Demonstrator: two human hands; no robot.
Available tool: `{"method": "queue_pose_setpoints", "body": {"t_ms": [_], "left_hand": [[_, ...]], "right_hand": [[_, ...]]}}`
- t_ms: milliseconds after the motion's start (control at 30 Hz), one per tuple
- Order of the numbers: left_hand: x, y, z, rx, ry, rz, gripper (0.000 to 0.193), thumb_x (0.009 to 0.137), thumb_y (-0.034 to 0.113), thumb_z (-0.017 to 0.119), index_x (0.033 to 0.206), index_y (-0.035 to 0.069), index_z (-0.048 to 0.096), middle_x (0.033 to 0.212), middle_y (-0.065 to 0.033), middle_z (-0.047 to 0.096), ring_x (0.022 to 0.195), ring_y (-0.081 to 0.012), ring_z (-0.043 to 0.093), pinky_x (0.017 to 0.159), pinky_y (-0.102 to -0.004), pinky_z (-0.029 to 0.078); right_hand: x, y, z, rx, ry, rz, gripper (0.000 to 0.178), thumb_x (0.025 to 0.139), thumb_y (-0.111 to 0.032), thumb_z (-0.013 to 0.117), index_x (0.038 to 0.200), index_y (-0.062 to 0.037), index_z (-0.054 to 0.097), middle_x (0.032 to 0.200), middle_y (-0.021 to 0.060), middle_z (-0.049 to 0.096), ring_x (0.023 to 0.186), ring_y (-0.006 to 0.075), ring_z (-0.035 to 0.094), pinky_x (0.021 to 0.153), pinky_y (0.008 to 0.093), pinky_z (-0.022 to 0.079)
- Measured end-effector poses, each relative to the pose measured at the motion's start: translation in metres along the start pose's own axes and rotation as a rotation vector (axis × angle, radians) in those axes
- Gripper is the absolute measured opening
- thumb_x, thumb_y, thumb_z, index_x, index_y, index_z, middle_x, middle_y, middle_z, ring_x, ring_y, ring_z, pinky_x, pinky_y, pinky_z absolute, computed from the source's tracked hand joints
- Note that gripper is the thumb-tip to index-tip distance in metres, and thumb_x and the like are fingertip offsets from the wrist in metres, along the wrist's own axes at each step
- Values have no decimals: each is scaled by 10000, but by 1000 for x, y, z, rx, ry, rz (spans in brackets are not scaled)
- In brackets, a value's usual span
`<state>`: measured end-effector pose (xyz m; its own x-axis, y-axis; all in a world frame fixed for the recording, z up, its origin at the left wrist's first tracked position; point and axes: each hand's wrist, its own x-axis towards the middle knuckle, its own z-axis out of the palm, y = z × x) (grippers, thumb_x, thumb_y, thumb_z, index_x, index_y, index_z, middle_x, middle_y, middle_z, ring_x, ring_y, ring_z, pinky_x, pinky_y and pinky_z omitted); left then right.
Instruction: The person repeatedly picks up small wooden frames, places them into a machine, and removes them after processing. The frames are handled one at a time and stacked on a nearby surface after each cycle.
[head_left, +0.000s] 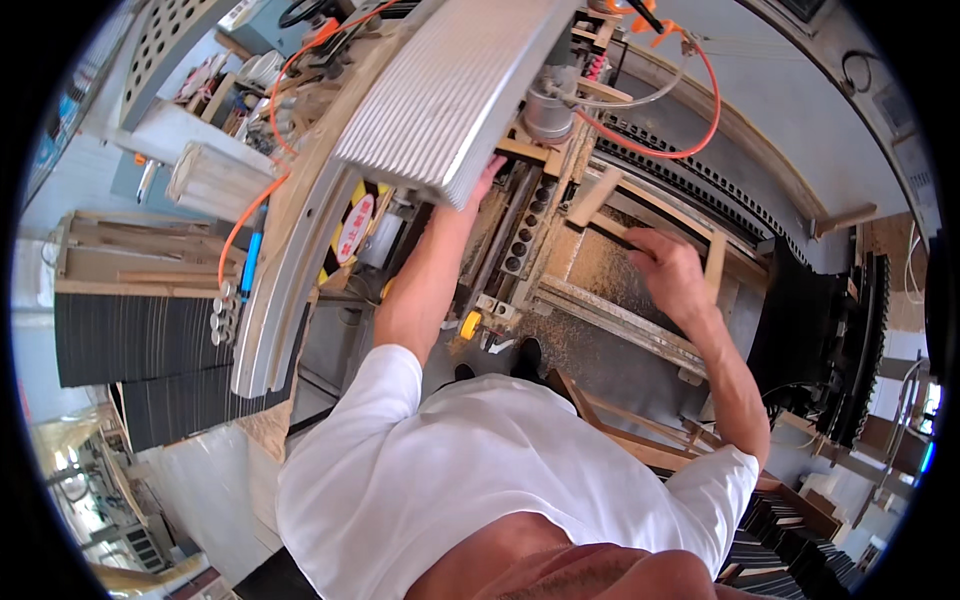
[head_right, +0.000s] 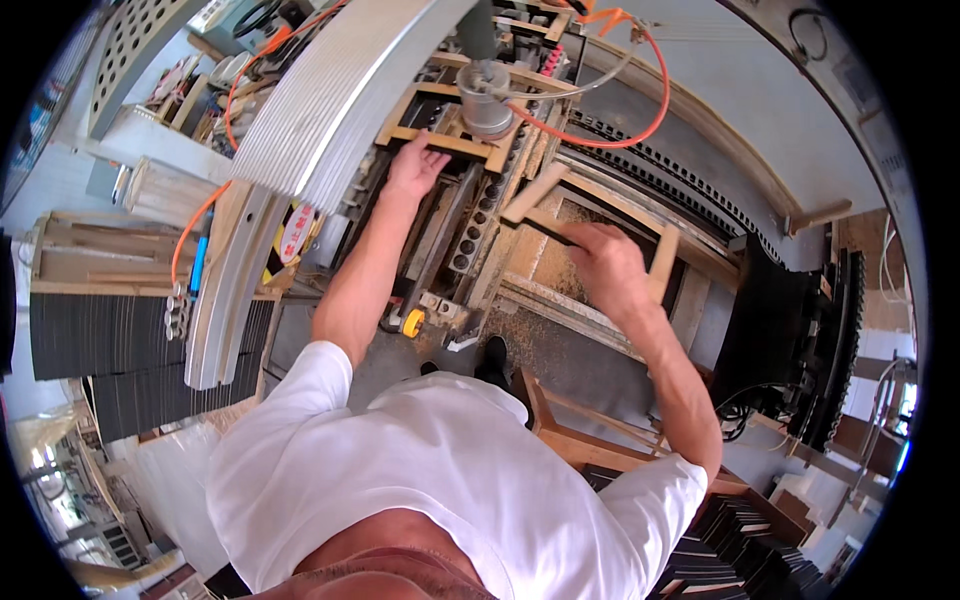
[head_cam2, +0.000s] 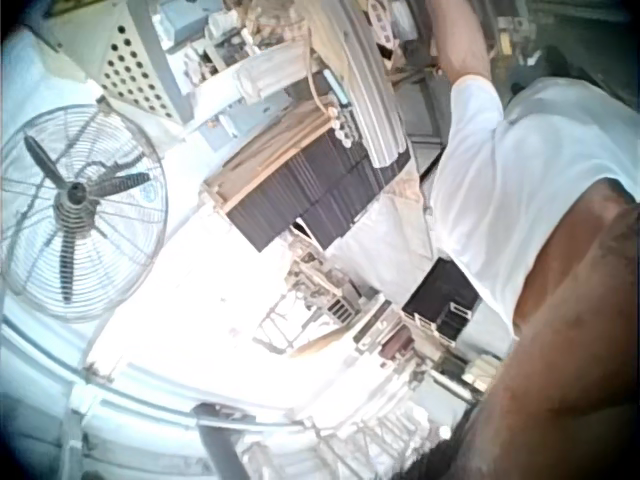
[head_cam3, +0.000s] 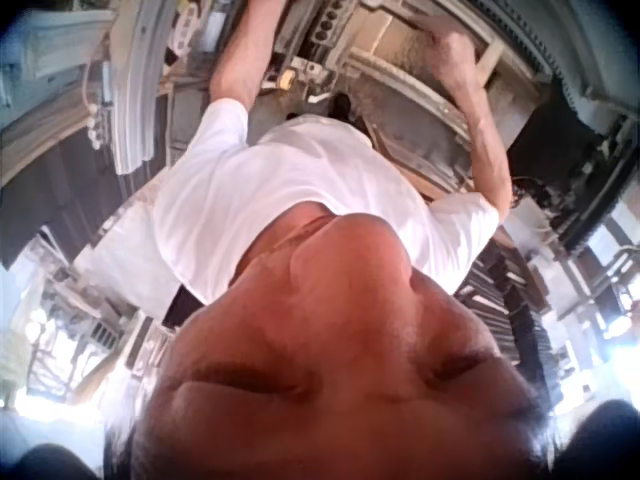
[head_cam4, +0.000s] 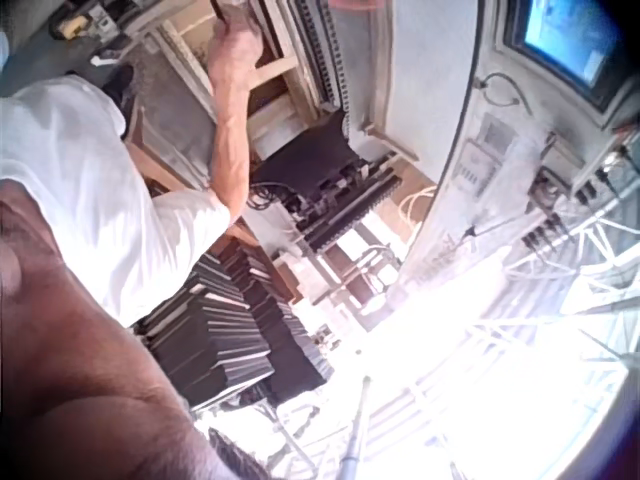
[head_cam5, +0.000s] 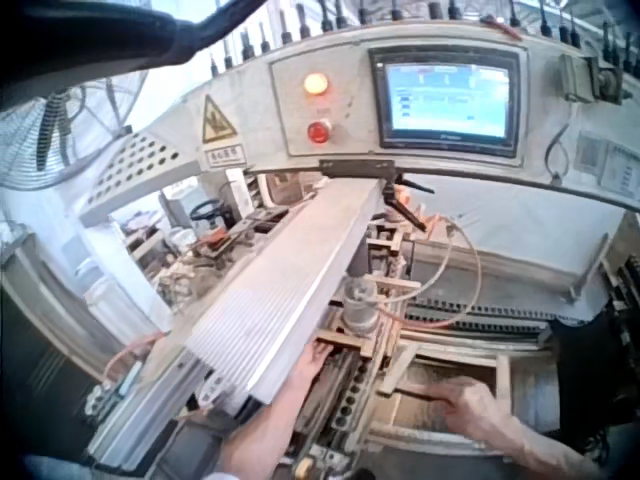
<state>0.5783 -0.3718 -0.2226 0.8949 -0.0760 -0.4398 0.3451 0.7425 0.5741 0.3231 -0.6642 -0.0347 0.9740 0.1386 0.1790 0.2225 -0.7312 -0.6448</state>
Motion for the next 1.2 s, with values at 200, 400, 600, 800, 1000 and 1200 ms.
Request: {"method": "queue_pose_setpoints", "body": {"t_ms": [200, 400, 600, 800, 1000, 1200], "left_hand": [[-137, -3, -36, -25, -199, -114, 230, 918, 188, 572, 1100, 47, 586, 1065, -80, 624, 1008, -232, 576, 931, -364, 444], [-162, 1, -82, -155, -368, -164, 283, 846, -11, 523, 1126, 13, 563, 1088, -114, 594, 997, -215, 573, 883, -363, 465], [-172, 3, -82, -164, -394, -132, 270, 900, 17, 497, 1166, 43, 540, 1124, -108, 579, 1017, -237, 565, 923, -383, 451], [-215, 5, -113, 13, -272, -101, 244, 925, 31, 503, 1167, 0, 511, 1148, -117, 563, 1046, -235, 543, 970, -391, 442], [-333, 40, -179, 185, -295, -172, 336, 952, 62, 480, 1284, 22, 443, 1247, -113, 536, 1161, -220, 517, 988, -377, 441], [-420, 62, -241, 248, -308, -245, 326, 958, 30, 449, 1284, 24, 438, 1219, -117, 546, 1176, -244, 524, 1015, -391, 431]], "right_hand": [[38, -73, 91, -35, 61, -249, 216, 782, -60, 667, 998, -52, 668, 989, 128, 665, 909, 322, 618, 794, 407, 506], [80, -109, 189, -242, 55, -355, 293, 755, -86, 684, 1046, -102, 655, 986, 111, 664, 956, 299, 611, 811, 387, 498], [69, -99, 211, -325, 106, -302, 428, 732, -92, 690, 1150, -143, 613, 974, 104, 663, 930, 305, 619, 832, 410, 475], [82, -100, 216, -153, 155, -130, 413, 737, -39, 669, 1139, -121, 621, 976, 205, 663, 965, 390, 612, 824, 434, 494], [115, -103, 243, -155, 140, 76, 410, 756, -38, 653, 1156, -108, 595, 1029, 215, 647, 1006, 391, 595, 853, 444, 478], [135, -77, 241, -211, 148, -42, 422, 726, -16, 648, 1142, -71, 607, 992, 212, 661, 978, 395, 601, 872, 462, 470]]}}
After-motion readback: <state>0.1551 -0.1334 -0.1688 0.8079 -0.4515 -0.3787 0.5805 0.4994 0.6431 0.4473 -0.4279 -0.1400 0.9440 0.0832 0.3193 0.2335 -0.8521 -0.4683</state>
